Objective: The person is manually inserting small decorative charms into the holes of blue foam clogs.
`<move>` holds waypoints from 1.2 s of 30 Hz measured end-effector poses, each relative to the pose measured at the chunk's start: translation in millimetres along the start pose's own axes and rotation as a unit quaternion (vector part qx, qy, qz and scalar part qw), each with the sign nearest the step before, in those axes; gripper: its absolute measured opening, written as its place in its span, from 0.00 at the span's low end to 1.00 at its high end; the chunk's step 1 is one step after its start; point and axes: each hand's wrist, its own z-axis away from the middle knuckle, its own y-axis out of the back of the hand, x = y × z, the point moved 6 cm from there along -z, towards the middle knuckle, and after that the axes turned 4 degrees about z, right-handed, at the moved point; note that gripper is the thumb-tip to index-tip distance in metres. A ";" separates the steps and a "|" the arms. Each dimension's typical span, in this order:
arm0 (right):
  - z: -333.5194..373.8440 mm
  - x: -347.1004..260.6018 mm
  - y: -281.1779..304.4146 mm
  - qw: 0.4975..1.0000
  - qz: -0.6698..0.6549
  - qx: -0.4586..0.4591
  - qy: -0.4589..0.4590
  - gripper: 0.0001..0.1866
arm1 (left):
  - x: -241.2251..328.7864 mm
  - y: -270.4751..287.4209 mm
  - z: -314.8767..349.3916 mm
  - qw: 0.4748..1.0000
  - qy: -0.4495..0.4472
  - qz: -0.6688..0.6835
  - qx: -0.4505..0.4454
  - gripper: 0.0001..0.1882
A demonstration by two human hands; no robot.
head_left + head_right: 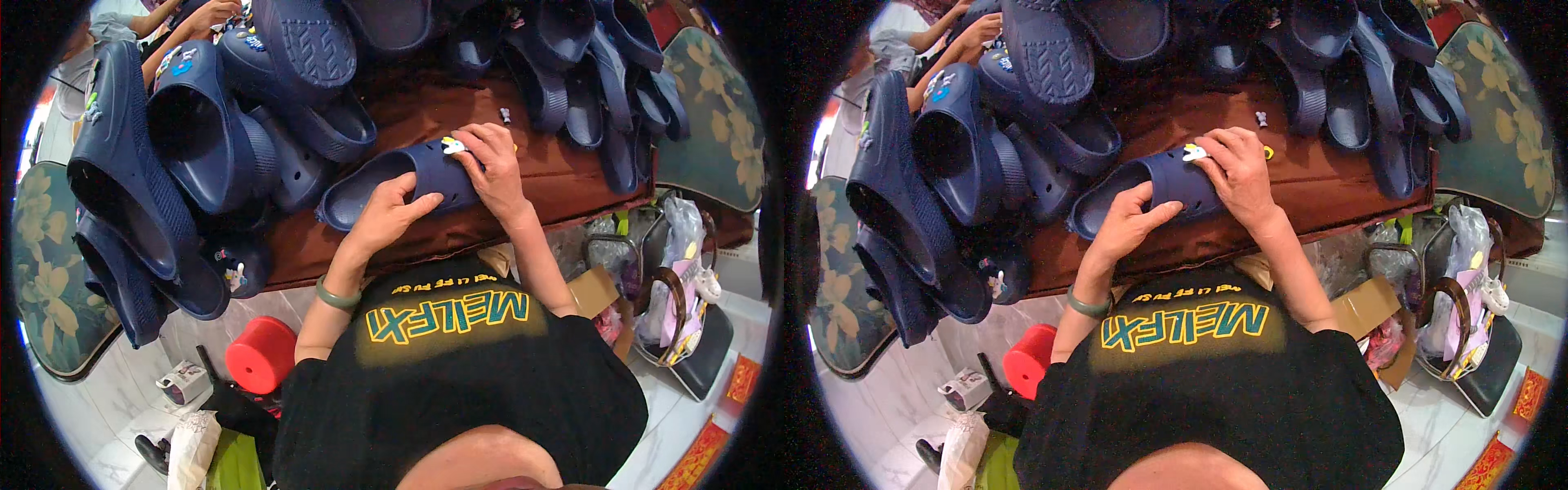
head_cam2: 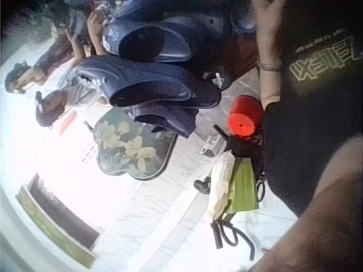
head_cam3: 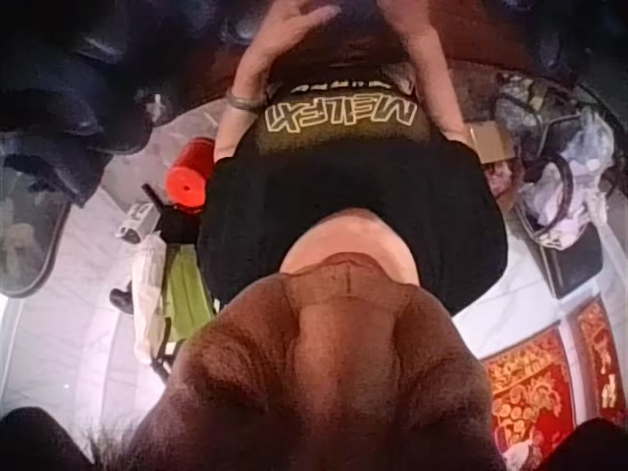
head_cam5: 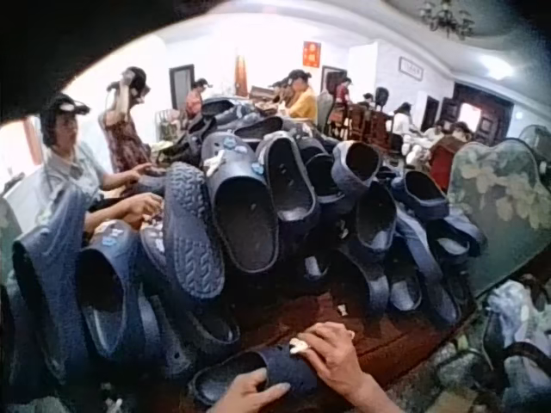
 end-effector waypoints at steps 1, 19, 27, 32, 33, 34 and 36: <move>-1.0 -3.9 -1.4 1.000 0.007 -0.012 0.015 0.16 | -1.3 -0.4 0.0 1.000 0.000 0.002 0.000 0.15; -15.8 -48.3 -4.2 0.876 0.311 -0.284 0.234 0.26 | -16.3 1.4 -1.9 0.999 -0.036 -0.030 -0.005 0.13; -9.7 -33.7 -5.6 0.947 0.206 -0.190 0.155 0.24 | -1.5 -3.2 -0.1 0.998 -0.012 0.054 0.008 0.12; -7.6 37.1 24.0 0.999 0.013 0.004 -0.029 0.13 | 4.6 -4.4 6.3 0.999 0.002 0.041 0.029 0.13; 0.2 56.3 28.1 0.997 0.030 0.011 -0.066 0.11 | 7.0 -3.1 7.2 0.999 0.004 0.022 0.046 0.13; 8.2 74.0 32.4 0.993 0.046 0.018 -0.103 0.09 | 4.7 -4.3 7.4 0.999 0.003 0.021 0.044 0.13; 12.2 84.4 31.4 0.993 0.037 0.020 -0.114 0.09 | -2.2 -2.7 6.6 0.997 0.017 0.025 0.066 0.12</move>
